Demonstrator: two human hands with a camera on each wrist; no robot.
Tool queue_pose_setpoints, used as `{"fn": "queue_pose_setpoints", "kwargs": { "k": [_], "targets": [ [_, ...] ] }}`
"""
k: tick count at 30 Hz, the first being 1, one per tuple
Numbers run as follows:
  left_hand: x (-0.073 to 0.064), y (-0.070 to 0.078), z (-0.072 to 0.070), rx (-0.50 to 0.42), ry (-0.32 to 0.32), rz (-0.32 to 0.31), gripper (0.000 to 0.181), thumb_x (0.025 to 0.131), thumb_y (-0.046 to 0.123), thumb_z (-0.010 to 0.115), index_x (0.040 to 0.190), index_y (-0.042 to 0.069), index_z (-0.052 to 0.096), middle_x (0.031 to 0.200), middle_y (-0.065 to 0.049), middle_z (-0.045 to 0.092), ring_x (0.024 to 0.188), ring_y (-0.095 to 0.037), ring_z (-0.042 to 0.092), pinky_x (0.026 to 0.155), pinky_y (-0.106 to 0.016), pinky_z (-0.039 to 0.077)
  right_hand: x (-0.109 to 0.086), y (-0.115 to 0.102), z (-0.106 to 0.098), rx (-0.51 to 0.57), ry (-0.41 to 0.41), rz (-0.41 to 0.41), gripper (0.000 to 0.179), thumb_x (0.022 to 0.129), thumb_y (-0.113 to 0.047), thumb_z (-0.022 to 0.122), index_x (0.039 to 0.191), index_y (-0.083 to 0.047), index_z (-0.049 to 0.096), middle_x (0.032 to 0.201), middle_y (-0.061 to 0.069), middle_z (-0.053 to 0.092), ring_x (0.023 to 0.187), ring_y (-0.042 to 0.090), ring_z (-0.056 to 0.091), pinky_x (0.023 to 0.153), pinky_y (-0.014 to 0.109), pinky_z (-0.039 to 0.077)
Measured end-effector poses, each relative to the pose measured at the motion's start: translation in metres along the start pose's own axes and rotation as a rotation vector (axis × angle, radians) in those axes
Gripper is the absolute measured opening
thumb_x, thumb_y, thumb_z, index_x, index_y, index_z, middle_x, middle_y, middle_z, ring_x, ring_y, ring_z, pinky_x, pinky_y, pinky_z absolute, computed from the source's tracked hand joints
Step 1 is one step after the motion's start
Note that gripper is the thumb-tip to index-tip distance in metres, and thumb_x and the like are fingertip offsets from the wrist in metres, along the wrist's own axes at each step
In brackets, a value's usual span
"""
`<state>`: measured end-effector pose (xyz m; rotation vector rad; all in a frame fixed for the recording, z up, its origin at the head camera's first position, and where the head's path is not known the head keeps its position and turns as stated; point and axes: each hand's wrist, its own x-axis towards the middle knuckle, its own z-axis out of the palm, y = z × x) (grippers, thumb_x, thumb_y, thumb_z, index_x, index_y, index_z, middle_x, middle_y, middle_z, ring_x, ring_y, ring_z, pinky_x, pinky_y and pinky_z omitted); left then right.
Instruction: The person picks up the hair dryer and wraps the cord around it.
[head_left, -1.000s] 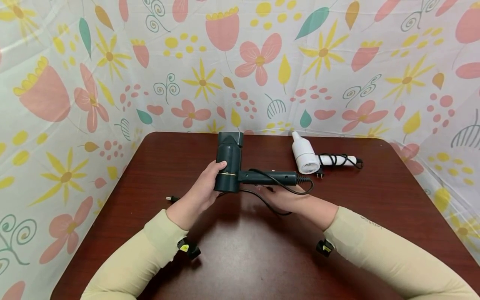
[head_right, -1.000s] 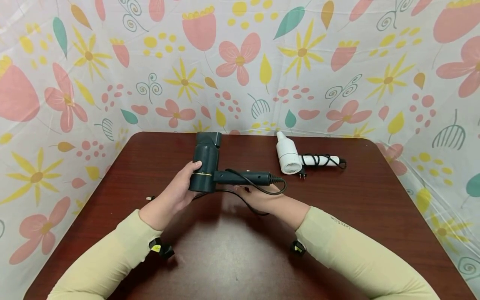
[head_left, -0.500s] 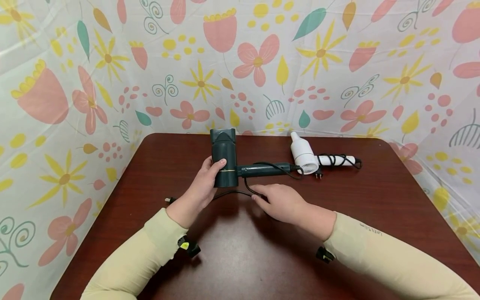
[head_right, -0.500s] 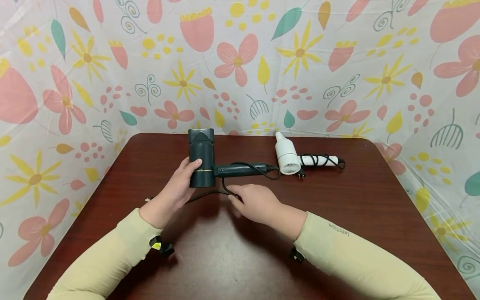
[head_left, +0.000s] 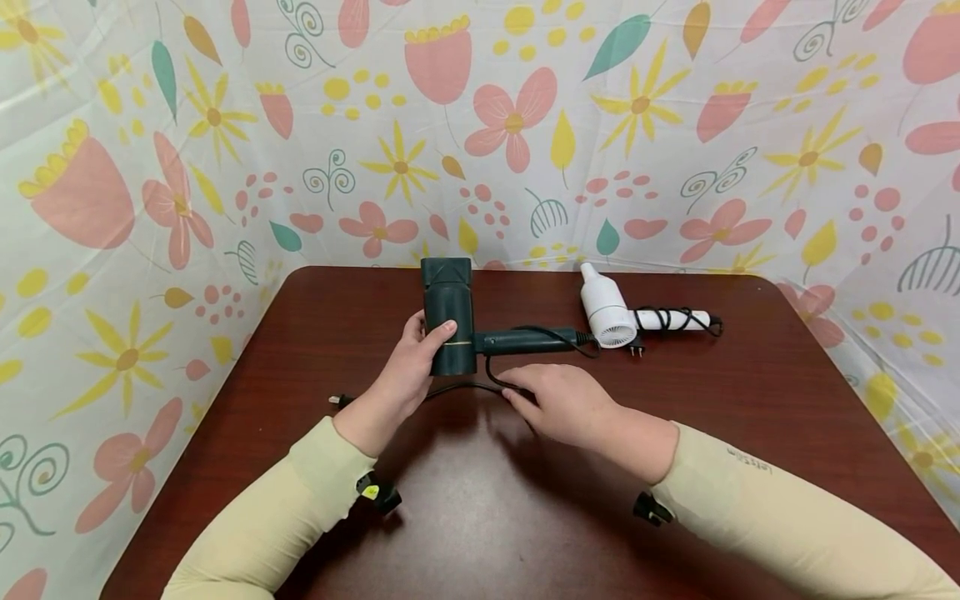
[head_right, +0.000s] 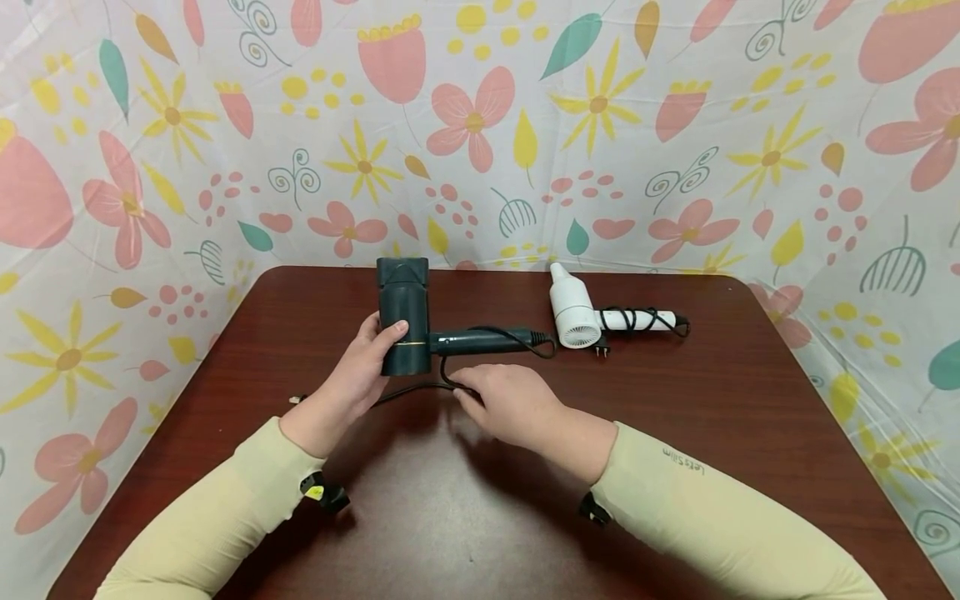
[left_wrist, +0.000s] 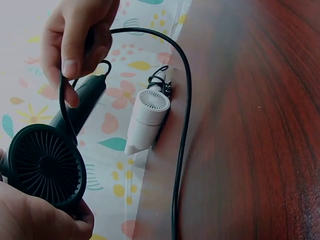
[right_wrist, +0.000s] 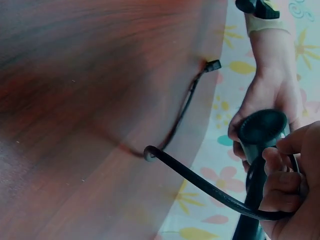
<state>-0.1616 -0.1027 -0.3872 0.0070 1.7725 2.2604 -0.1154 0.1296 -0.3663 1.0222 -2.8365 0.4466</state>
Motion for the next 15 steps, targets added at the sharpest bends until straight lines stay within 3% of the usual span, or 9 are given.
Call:
{"fn": "queue_pose_setpoints", "kwargs": {
  "k": [7,15],
  "targets": [
    [0.0,-0.003,0.001,0.01,0.001,-0.013,0.068,0.099,0.031,0.062,0.151,0.023,0.018,0.143,-0.011,0.04,0.122,-0.029,0.051,0.098,-0.043,0.047,0.007,-0.001,-0.008,0.0,0.064,-0.039,0.022,0.096,-0.023,0.067,0.116,-0.016,0.073,0.111,-0.001,0.072,0.102,0.015,0.067,0.084,0.038,0.055],
    [-0.002,-0.005,0.006,0.033,-0.007,-0.001,0.068,0.099,0.03,0.062,0.15,0.021,0.019,0.141,-0.012,0.04,0.121,-0.028,0.052,0.098,-0.042,0.047,0.02,-0.002,-0.013,0.002,0.112,-0.05,0.015,0.095,-0.025,0.068,0.106,-0.018,0.076,0.089,-0.006,0.067,0.079,0.011,0.065,0.07,0.034,0.055]
  ]
}}
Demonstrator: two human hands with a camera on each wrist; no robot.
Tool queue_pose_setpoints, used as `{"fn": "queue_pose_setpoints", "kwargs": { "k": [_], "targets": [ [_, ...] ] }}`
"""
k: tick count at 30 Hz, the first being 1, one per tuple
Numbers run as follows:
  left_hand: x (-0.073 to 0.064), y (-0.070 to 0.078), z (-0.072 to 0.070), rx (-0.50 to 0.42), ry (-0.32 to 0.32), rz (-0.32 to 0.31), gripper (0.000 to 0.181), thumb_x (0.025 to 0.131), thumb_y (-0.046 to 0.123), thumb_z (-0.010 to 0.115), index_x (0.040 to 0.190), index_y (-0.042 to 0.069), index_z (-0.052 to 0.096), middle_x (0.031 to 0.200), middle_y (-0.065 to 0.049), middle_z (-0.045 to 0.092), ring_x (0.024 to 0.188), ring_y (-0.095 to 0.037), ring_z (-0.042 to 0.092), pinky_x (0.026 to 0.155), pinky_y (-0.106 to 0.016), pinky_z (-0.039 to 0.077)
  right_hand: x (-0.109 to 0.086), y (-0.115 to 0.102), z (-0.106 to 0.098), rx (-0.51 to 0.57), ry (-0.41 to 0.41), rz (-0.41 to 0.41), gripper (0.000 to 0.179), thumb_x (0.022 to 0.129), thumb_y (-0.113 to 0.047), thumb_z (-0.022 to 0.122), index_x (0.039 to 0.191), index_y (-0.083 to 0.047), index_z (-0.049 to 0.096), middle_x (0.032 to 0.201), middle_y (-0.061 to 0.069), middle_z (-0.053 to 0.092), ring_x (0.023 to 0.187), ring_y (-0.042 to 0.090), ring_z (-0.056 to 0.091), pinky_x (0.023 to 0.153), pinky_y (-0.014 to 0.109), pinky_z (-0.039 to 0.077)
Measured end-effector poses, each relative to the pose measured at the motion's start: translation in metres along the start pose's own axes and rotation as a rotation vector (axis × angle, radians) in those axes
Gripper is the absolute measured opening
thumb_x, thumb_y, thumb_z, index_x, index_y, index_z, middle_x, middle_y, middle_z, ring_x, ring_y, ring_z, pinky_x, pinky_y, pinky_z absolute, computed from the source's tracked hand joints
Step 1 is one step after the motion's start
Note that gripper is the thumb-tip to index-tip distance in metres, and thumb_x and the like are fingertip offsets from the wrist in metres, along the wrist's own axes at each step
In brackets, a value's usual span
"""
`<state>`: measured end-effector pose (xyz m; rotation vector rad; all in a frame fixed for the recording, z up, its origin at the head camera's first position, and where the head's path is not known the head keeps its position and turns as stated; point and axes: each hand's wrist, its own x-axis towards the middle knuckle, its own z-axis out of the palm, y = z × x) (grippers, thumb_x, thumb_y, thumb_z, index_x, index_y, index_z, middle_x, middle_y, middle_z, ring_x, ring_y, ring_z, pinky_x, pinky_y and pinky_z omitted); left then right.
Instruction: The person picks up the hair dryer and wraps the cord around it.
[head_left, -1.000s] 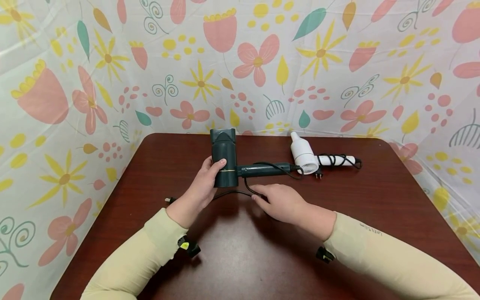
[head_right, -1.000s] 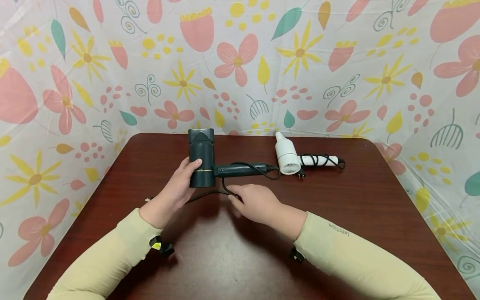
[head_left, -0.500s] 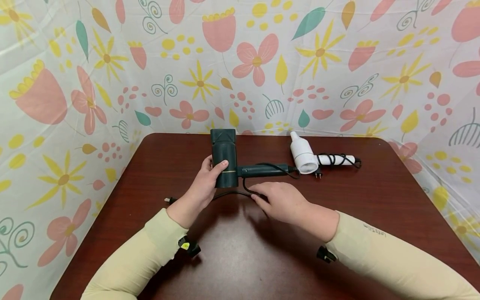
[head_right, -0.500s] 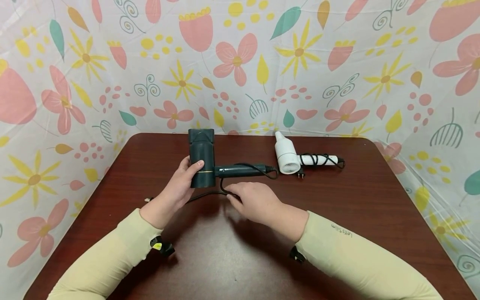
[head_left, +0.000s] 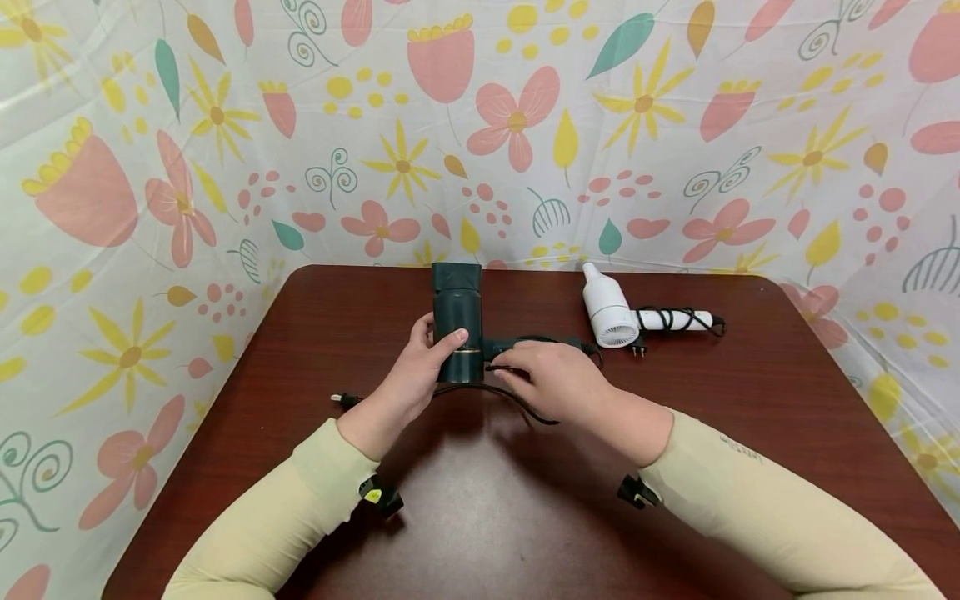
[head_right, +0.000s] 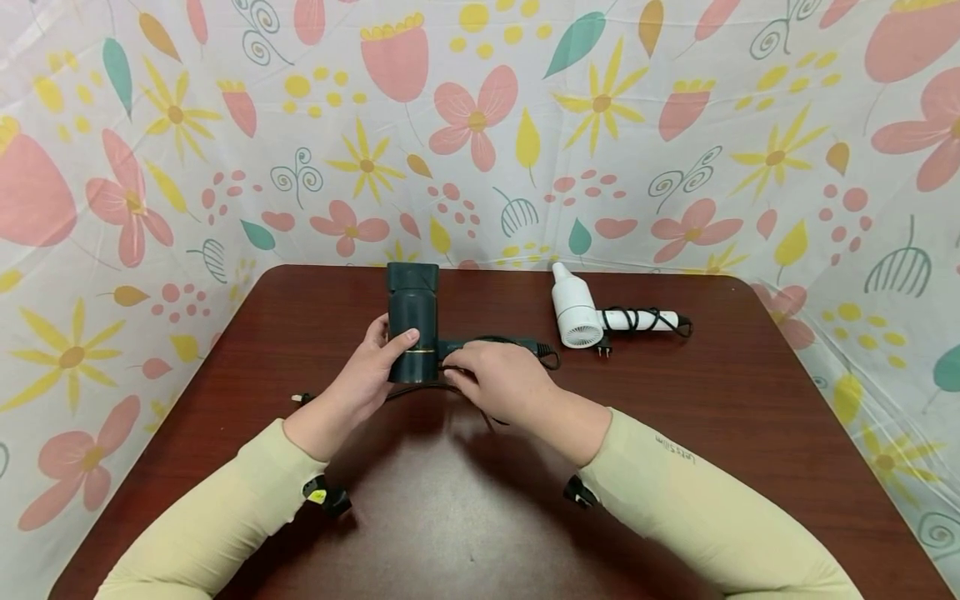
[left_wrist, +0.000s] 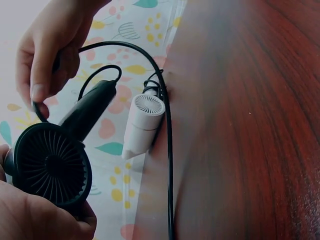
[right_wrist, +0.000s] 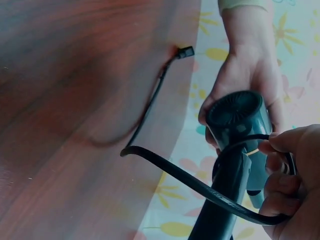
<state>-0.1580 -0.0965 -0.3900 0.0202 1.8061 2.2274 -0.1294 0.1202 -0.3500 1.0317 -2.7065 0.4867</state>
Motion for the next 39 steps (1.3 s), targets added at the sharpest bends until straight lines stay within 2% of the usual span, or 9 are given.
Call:
{"fn": "queue_pose_setpoints", "kwargs": {
  "k": [4,9,13,17,24,29,35,39],
  "targets": [
    [-0.001,-0.001,0.001,0.032,-0.017,0.015,0.065,0.099,0.028,0.062,0.149,0.021,0.021,0.137,-0.014,0.042,0.12,-0.029,0.052,0.098,-0.043,0.046,0.008,0.004,-0.002,-0.002,0.042,0.044,0.015,0.094,-0.027,0.069,0.104,-0.018,0.076,0.087,-0.006,0.067,0.078,0.011,0.065,0.068,0.033,0.054],
    [-0.002,0.0,0.002,0.107,-0.034,0.034,0.063,0.099,0.029,0.062,0.148,0.02,0.023,0.134,-0.014,0.044,0.119,-0.028,0.052,0.097,-0.044,0.045,0.016,0.011,-0.005,-0.004,0.101,0.16,0.016,0.089,-0.034,0.075,0.095,-0.019,0.076,0.086,-0.005,0.068,0.074,0.01,0.062,0.065,0.032,0.051],
    [-0.003,0.001,0.003,0.129,-0.02,0.043,0.065,0.098,0.029,0.063,0.149,0.02,0.023,0.134,-0.014,0.044,0.119,-0.028,0.051,0.097,-0.044,0.045,0.019,0.016,-0.005,-0.006,0.105,0.243,0.024,0.086,-0.042,0.076,0.087,-0.018,0.073,0.081,-0.002,0.065,0.067,0.01,0.057,0.059,0.03,0.048],
    [-0.003,0.002,0.003,0.133,-0.004,0.037,0.065,0.098,0.032,0.063,0.15,0.021,0.023,0.134,-0.013,0.044,0.119,-0.029,0.051,0.097,-0.045,0.044,0.021,0.019,-0.005,0.009,0.079,0.282,0.026,0.088,-0.044,0.074,0.089,-0.018,0.072,0.083,-0.004,0.063,0.068,0.011,0.057,0.059,0.031,0.048],
    [-0.005,0.006,0.0,0.175,0.01,-0.011,0.065,0.098,0.041,0.06,0.15,0.022,0.027,0.138,-0.012,0.043,0.119,-0.029,0.05,0.098,-0.046,0.044,0.024,0.026,-0.006,0.091,-0.034,0.298,0.02,0.097,-0.033,0.065,0.107,-0.017,0.073,0.1,-0.003,0.063,0.083,0.013,0.061,0.074,0.034,0.051],
    [-0.008,0.013,-0.005,0.208,0.034,0.018,0.063,0.098,0.04,0.061,0.149,0.021,0.031,0.137,-0.012,0.044,0.117,-0.03,0.052,0.095,-0.046,0.047,0.023,0.029,-0.006,0.115,-0.046,0.323,0.021,0.096,-0.035,0.067,0.105,-0.018,0.073,0.099,-0.002,0.062,0.084,0.014,0.06,0.075,0.035,0.051],
    [-0.009,0.018,-0.01,0.241,0.033,0.049,0.061,0.097,0.039,0.061,0.148,0.02,0.034,0.135,-0.012,0.045,0.114,-0.031,0.055,0.09,-0.045,0.051,0.022,0.029,-0.009,0.132,-0.059,0.338,0.02,0.097,-0.032,0.065,0.107,-0.016,0.072,0.102,-0.001,0.063,0.087,0.016,0.06,0.078,0.037,0.051],
    [-0.011,0.021,-0.013,0.266,0.051,0.046,0.062,0.097,0.04,0.062,0.148,0.02,0.035,0.134,-0.011,0.046,0.113,-0.031,0.055,0.09,-0.045,0.052,0.022,0.031,-0.011,0.128,-0.073,0.376,0.025,0.096,-0.04,0.065,0.104,-0.018,0.072,0.099,0.0,0.063,0.085,0.016,0.06,0.076,0.036,0.051]
  ]
}}
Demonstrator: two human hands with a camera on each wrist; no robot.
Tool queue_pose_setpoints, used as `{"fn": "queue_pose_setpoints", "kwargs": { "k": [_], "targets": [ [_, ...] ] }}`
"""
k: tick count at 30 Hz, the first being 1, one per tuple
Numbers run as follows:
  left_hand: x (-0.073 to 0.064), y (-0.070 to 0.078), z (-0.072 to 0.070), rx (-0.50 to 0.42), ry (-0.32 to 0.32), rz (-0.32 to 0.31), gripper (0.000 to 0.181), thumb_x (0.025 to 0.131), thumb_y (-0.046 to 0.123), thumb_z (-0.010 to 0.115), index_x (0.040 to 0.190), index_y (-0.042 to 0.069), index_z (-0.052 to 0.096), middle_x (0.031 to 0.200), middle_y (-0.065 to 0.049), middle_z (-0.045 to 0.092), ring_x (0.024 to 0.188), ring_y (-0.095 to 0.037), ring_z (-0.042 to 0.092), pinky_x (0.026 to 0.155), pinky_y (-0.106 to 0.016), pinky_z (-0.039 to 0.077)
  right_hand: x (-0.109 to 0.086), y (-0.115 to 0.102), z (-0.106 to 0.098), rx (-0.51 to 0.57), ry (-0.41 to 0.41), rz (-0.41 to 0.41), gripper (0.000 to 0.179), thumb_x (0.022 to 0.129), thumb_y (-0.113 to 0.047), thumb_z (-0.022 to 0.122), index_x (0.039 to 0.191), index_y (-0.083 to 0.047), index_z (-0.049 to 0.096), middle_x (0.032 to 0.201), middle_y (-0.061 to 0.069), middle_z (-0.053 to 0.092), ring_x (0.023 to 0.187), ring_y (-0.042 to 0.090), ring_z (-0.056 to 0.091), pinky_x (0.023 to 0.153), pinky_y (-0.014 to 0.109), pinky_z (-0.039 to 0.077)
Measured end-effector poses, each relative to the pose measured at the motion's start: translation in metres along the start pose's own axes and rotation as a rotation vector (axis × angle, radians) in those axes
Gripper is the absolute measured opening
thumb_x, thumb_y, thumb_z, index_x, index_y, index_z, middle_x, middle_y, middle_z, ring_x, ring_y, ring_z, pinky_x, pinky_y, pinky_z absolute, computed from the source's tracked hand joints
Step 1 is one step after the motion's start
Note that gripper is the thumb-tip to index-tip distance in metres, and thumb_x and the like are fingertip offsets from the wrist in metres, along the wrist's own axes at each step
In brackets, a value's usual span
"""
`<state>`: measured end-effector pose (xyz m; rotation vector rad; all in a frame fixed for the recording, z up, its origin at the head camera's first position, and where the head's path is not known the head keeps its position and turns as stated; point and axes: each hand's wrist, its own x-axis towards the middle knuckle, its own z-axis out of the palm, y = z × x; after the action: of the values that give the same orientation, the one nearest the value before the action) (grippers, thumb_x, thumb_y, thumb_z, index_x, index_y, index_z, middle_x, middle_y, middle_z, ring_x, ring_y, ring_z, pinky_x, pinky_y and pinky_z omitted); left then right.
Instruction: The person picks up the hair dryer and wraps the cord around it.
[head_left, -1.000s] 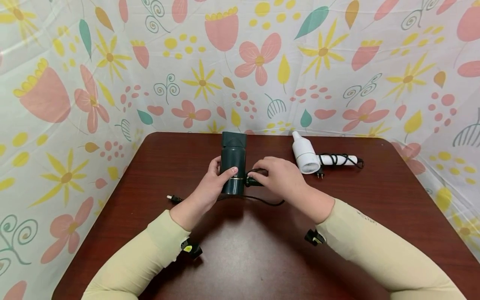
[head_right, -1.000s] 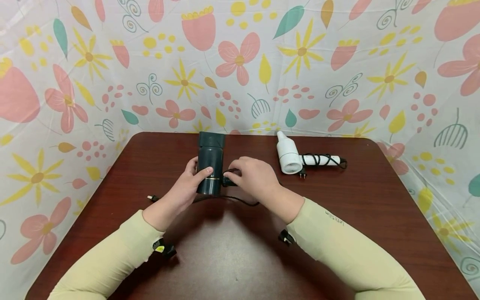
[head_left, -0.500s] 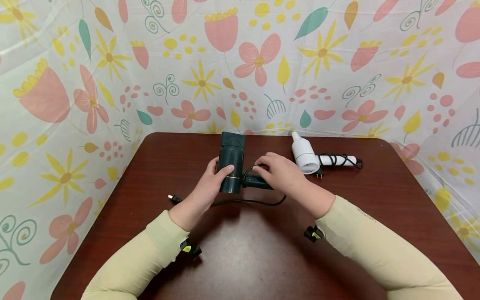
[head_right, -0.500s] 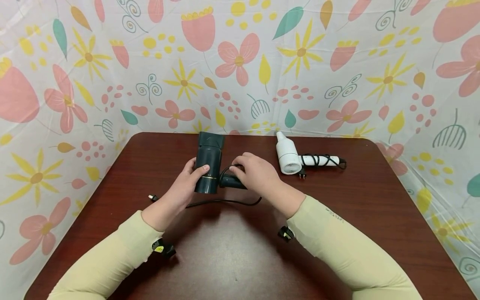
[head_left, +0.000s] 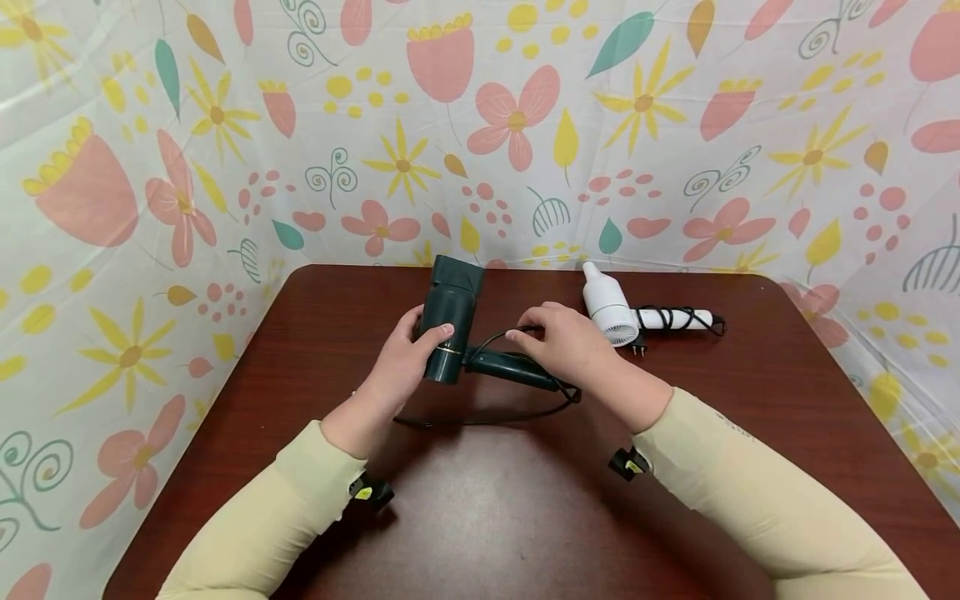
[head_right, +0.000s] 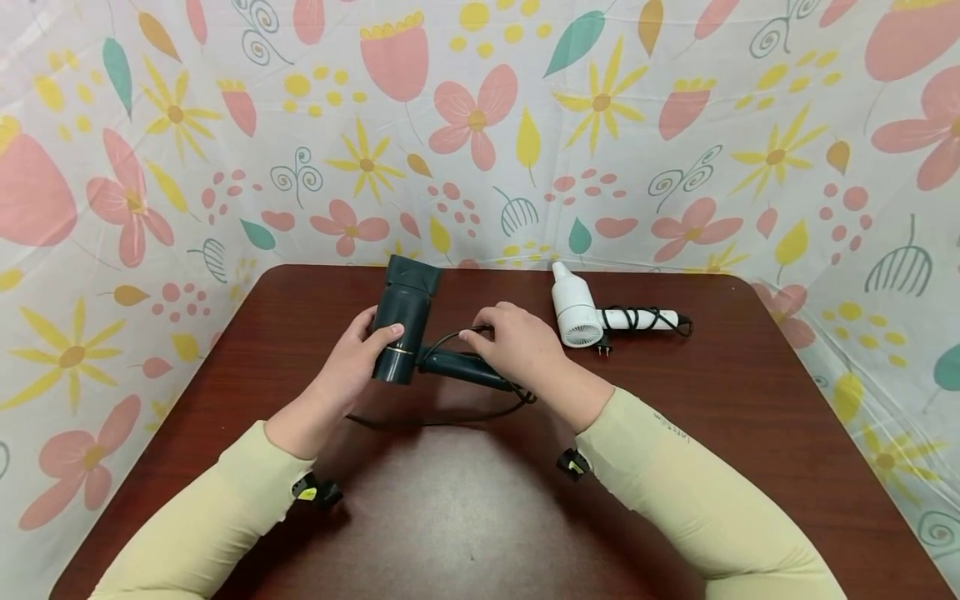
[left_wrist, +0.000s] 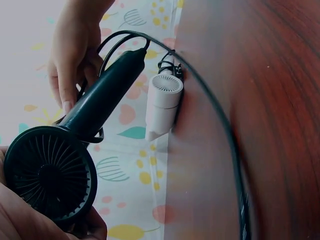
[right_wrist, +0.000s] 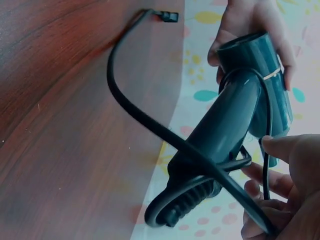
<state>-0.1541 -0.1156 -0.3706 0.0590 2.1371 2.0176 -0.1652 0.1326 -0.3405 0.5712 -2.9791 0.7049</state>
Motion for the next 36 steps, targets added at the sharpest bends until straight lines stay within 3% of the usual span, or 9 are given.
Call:
{"fn": "queue_pose_setpoints", "kwargs": {
  "k": [9,14,22,26,32,36],
  "targets": [
    [-0.004,0.003,-0.006,0.003,-0.007,-0.037,0.061,0.097,0.04,0.06,0.149,0.018,0.036,0.136,-0.011,0.047,0.114,-0.031,0.056,0.092,-0.045,0.051,0.006,0.012,-0.001,-0.029,-0.01,0.063,0.033,0.096,-0.049,0.06,0.101,-0.018,0.072,0.092,-0.001,0.065,0.079,0.017,0.058,0.067,0.036,0.047],
    [-0.004,0.0,-0.007,0.006,-0.042,-0.068,0.061,0.098,0.04,0.057,0.15,0.015,0.036,0.135,-0.014,0.048,0.111,-0.03,0.058,0.09,-0.042,0.051,0.01,0.02,0.0,-0.022,0.002,0.078,0.034,0.097,-0.05,0.059,0.101,-0.018,0.071,0.084,-0.002,0.065,0.072,0.018,0.056,0.063,0.035,0.044],
    [-0.004,-0.003,-0.003,-0.019,-0.093,-0.08,0.065,0.098,0.043,0.055,0.152,0.015,0.033,0.131,-0.018,0.053,0.108,-0.028,0.059,0.092,-0.041,0.049,0.015,0.026,0.006,0.015,-0.024,0.083,0.041,0.097,-0.054,0.055,0.111,-0.019,0.071,0.096,-0.001,0.07,0.076,0.018,0.06,0.068,0.037,0.047],
    [-0.003,-0.005,-0.001,-0.032,-0.103,-0.07,0.063,0.098,0.043,0.055,0.151,0.017,0.034,0.128,-0.017,0.054,0.107,-0.028,0.059,0.092,-0.041,0.049,0.017,0.03,0.008,0.037,-0.047,0.093,0.044,0.098,-0.056,0.052,0.118,-0.021,0.07,0.108,0.0,0.07,0.088,0.019,0.063,0.075,0.04,0.05],
    [-0.002,-0.007,0.004,-0.125,-0.108,-0.081,0.057,0.099,0.039,0.052,0.148,0.016,0.037,0.126,-0.017,0.055,0.103,-0.025,0.058,0.084,-0.036,0.051,0.019,0.036,0.012,0.085,-0.095,0.077,0.047,0.103,-0.049,0.048,0.134,-0.017,0.063,0.131,0.007,0.063,0.121,0.027,0.059,0.097,0.05,0.046],
    [-0.002,-0.005,0.009,-0.195,-0.107,-0.085,0.056,0.1,0.039,0.05,0.148,0.013,0.036,0.126,-0.017,0.053,0.101,-0.024,0.058,0.083,-0.035,0.051,0.018,0.038,0.014,0.11,-0.102,0.022,0.043,0.104,-0.042,0.047,0.132,-0.014,0.065,0.125,0.007,0.067,0.116,0.025,0.061,0.096,0.048,0.048]
  ]
}}
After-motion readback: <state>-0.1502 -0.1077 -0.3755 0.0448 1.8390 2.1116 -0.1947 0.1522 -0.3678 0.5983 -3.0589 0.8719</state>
